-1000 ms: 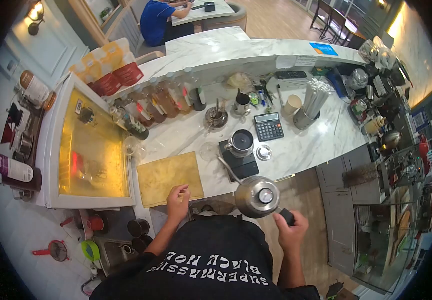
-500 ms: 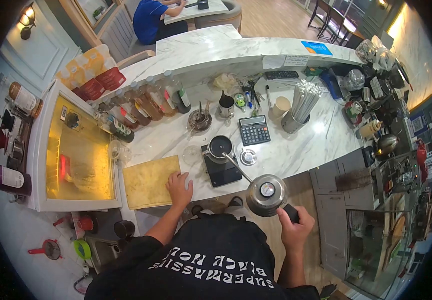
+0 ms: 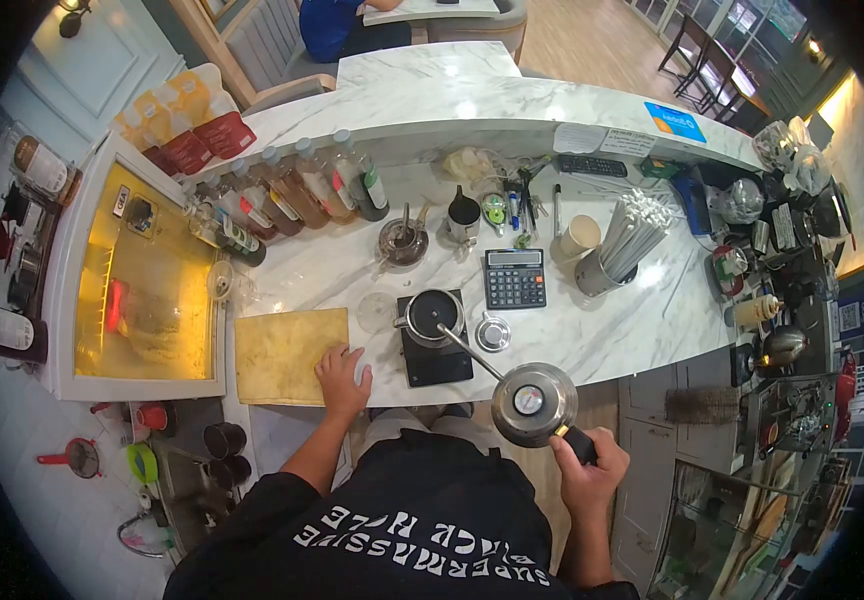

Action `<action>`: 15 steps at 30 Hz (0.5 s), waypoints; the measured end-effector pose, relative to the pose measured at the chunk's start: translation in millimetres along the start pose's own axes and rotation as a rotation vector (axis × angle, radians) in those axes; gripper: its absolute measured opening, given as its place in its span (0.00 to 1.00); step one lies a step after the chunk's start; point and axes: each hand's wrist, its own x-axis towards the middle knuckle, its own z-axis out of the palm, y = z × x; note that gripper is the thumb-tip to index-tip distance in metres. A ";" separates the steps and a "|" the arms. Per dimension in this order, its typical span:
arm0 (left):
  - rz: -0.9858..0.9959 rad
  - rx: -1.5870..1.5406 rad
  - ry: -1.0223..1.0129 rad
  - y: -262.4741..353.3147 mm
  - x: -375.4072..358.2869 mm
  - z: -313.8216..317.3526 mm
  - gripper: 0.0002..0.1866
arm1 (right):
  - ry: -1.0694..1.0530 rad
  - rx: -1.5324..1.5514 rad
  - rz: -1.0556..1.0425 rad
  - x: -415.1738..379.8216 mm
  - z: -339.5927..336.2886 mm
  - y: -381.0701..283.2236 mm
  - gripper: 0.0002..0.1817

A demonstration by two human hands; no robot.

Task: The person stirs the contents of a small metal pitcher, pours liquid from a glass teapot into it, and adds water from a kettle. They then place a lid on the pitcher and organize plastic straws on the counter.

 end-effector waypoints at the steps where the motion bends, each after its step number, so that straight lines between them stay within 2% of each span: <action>1: -0.004 0.002 -0.005 0.1 -0.2 0.4 0.23 | -0.015 0.006 -0.006 3.4 -1.7 -0.9 0.15; 15: -0.013 -0.007 -0.004 2.1 2.3 -1.8 0.22 | -0.035 -0.014 -0.065 27.5 -5.0 -4.0 0.16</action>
